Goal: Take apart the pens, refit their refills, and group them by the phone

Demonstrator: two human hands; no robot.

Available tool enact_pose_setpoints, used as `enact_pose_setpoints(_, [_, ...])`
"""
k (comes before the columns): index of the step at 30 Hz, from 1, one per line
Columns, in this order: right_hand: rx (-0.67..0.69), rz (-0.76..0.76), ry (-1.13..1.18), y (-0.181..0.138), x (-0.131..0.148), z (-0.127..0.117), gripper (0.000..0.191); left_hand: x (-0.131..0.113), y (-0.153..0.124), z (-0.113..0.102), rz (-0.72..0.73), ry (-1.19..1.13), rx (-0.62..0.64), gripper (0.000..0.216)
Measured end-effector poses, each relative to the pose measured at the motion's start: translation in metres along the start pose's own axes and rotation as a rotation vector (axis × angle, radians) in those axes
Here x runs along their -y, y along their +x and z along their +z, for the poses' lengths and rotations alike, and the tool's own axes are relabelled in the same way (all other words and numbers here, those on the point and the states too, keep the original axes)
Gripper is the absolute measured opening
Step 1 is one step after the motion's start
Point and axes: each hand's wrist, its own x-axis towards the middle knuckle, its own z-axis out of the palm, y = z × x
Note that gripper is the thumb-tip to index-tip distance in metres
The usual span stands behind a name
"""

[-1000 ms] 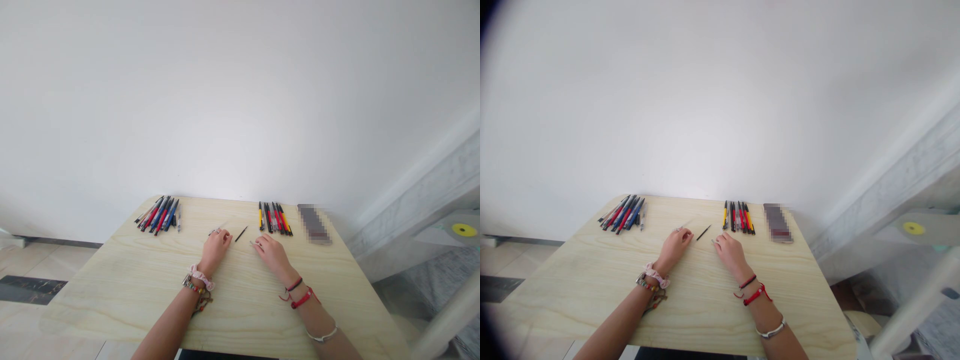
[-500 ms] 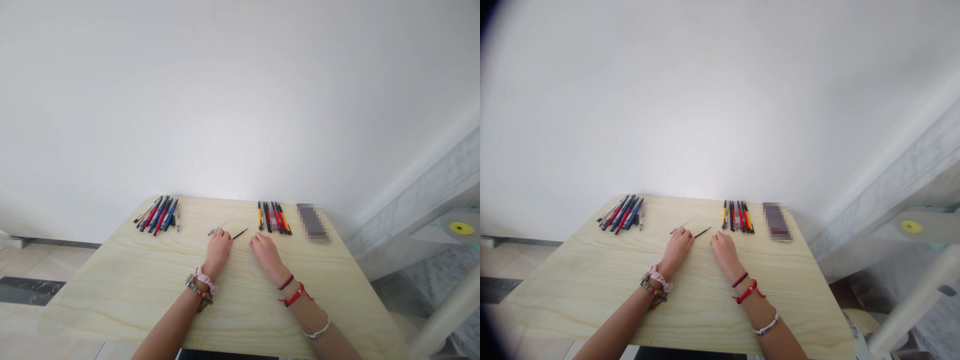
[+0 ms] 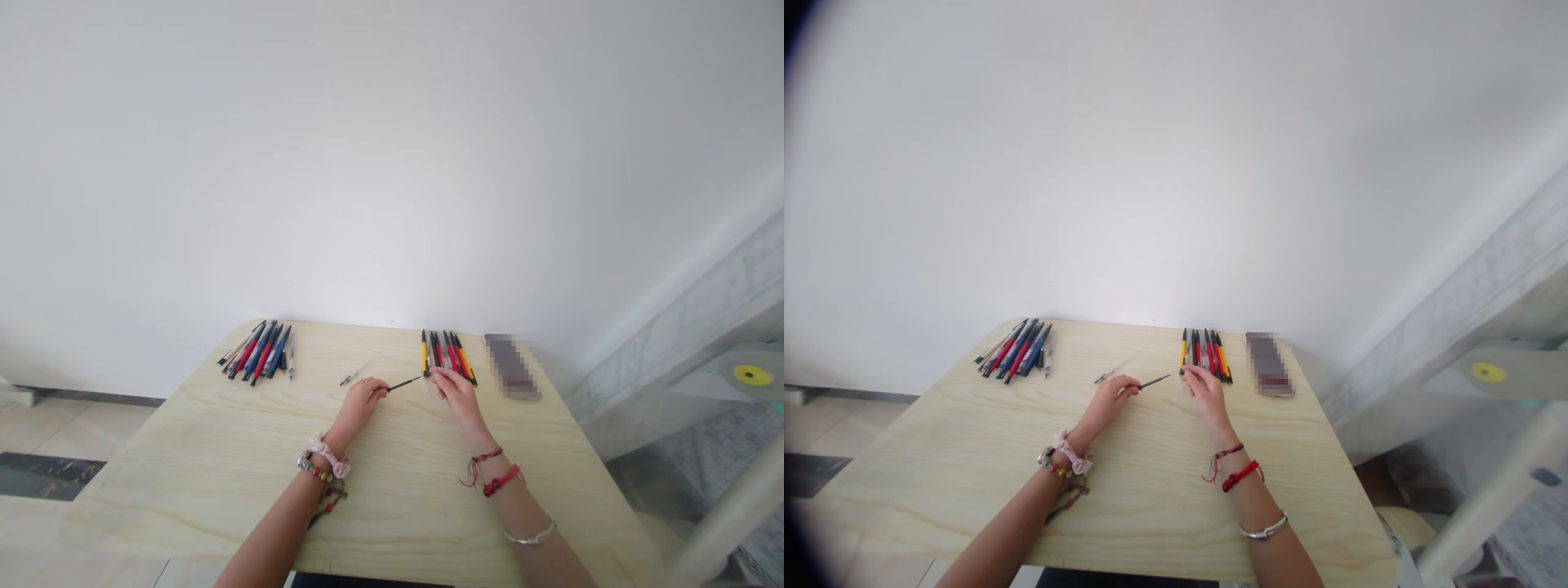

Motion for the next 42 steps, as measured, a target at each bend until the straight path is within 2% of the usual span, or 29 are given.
enact_pose_setpoints(6, [-0.061, -0.022, 0.118, -0.002, 0.002, 0.005, 0.023, -0.006, -0.001, -0.001, 0.04, -0.002, 0.034, 0.016])
enact_pose_setpoints(20, [0.024, -0.068, -0.028, -0.009, 0.006, 0.011, 0.017, -0.007, -0.002, -0.001, 0.061, -0.018, 0.027, 0.017])
enact_pose_setpoints(32, [0.116, -0.012, -0.069, -0.017, 0.002, 0.022, 0.017, -0.01, -0.005, 0.001, 0.115, -0.067, 0.047, 0.019])
enact_pose_setpoints(35, [0.1, -0.022, -0.06, -0.018, 0.004, 0.023, 0.018, -0.007, -0.004, 0.002, 0.143, -0.046, 0.05, 0.022])
enact_pose_setpoints(38, [0.046, -0.04, -0.054, -0.017, 0.007, 0.02, 0.02, 0.002, -0.003, -0.002, 0.152, 0.065, -0.055, 0.024])
enact_pose_setpoints(42, [-0.013, -0.069, -0.046, -0.014, 0.007, 0.014, 0.021, 0.02, -0.001, -0.009, 0.019, 0.34, -0.31, 0.021])
